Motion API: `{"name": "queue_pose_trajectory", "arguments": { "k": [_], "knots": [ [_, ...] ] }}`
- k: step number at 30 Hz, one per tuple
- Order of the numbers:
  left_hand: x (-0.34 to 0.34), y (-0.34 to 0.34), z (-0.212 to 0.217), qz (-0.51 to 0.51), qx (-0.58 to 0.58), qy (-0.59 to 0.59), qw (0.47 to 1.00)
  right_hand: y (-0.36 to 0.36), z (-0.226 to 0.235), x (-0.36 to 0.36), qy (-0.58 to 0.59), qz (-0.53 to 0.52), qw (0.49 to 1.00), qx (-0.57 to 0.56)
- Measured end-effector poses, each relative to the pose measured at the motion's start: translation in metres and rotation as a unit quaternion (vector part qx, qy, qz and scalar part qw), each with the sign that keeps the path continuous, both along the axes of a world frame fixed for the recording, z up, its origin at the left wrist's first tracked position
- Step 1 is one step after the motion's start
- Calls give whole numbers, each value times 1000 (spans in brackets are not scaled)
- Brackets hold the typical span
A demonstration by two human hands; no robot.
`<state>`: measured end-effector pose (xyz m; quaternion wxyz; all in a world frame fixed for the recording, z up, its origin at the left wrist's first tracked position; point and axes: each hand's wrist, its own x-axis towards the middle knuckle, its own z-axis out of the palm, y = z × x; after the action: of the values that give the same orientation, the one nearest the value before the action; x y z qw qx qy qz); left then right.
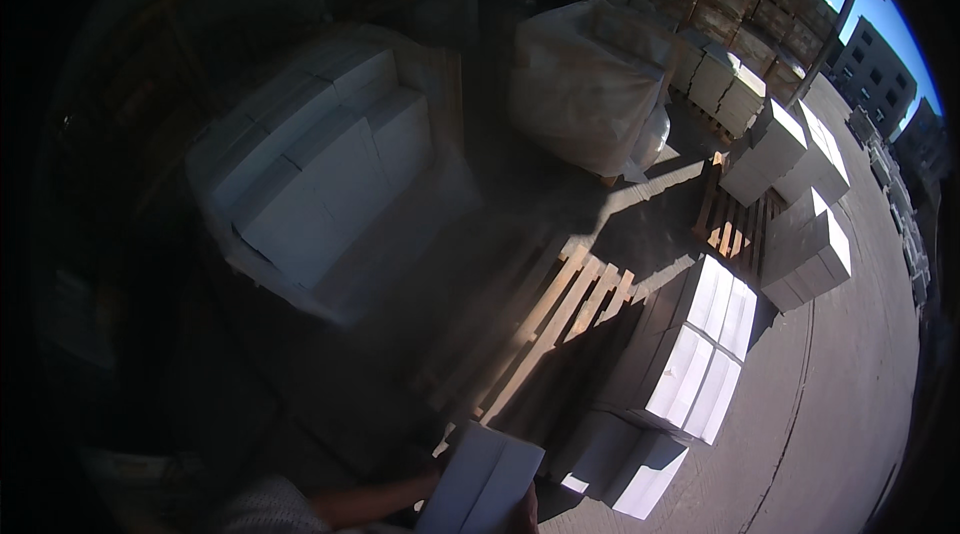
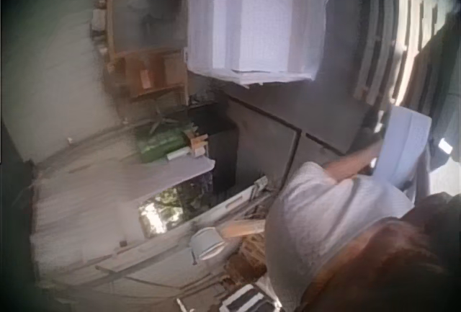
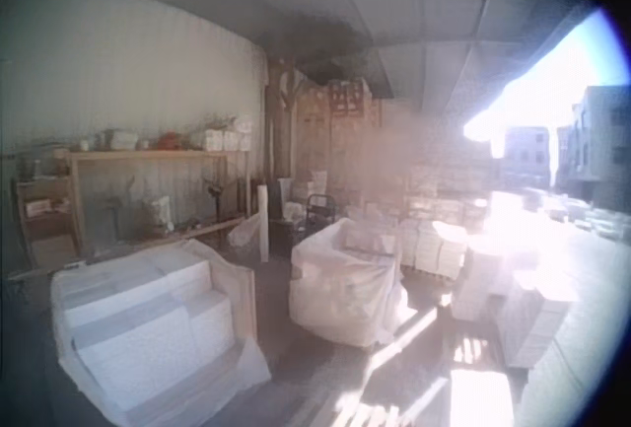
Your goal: The person repeatedly picks up white rectangular blocks from a pallet and places them onto a growing stack on a wooden pallet. The person uses both hands to lift and position each block, then returns to the source pallet to retrieve the next block.
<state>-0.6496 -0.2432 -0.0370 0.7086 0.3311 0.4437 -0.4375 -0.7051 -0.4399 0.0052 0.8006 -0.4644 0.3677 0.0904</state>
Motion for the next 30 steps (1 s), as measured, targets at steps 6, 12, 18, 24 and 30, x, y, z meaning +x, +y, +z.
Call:
{"name": "queue_pose_trajectory", "arguments": {
  "k": [6,12,18,24,30],
  "knots": [
    [33,44,40,-7,-3,-90,996,38,49,42,-94,61,993,-38],
    [45,52,62,-15,27,-167,985,32,67,59,-119,66,991,-9],
    [66,30,67,-43,37,-195,979,19,73,55,-85,6,996,-3],
    [106,21,76,-50,41,-215,974,8,72,76,-64,17,997,-37],
    [173,51,71,-39,33,-220,974,36,51,141,-111,29,993,-41]
  ]
}}
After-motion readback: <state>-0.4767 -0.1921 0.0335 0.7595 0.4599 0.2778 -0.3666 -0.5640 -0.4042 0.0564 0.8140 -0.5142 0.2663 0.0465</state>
